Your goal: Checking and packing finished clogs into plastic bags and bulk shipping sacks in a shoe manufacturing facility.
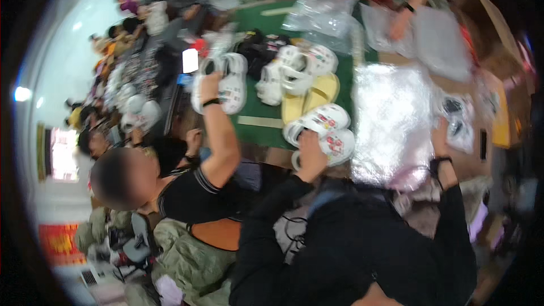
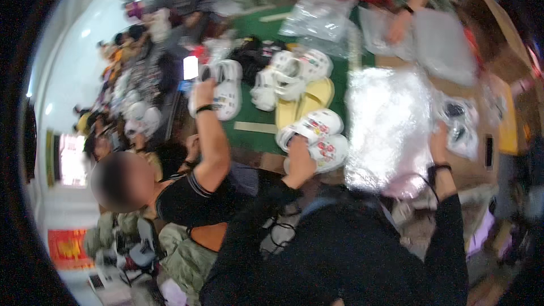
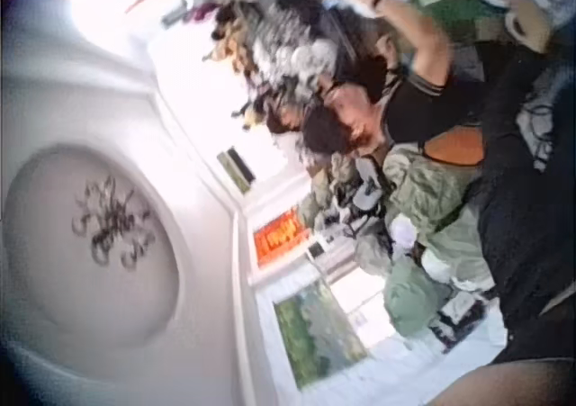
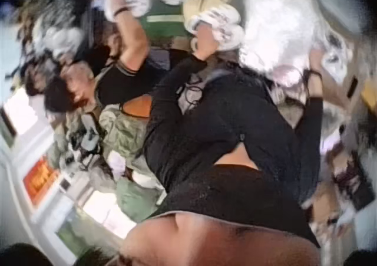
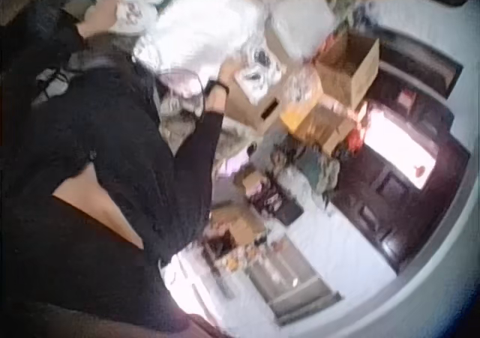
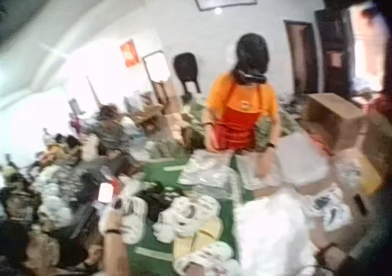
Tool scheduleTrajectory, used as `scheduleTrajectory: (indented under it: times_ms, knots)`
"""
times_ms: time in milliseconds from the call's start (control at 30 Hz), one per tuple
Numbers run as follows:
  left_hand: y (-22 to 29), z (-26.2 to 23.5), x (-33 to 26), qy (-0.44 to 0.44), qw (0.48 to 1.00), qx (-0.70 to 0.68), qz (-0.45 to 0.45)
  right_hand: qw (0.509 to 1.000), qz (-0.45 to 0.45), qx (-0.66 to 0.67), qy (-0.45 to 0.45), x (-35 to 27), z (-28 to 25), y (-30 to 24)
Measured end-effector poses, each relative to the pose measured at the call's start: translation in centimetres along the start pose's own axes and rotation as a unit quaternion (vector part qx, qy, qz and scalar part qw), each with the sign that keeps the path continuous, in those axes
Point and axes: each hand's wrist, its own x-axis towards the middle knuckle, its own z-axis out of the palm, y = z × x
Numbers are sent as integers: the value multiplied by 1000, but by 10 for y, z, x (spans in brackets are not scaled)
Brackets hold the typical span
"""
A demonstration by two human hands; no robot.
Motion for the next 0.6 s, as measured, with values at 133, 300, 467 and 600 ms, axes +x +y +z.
scheduleTrajectory:
  times_ms: [133,300,467,600]
  knots:
    - [-13,-9,-5,-103,993,36,-44,982,-132,6,-133,-20,-10,-125]
    - [-20,3,5,-169,979,35,-107,911,-199,-24,-362,-73,14,-182]
    - [-33,7,5,-198,975,99,-31,888,-140,-109,-424,-90,21,-200]
    - [-39,12,4,-200,976,84,-32,880,-150,-139,-429,-91,20,-198]
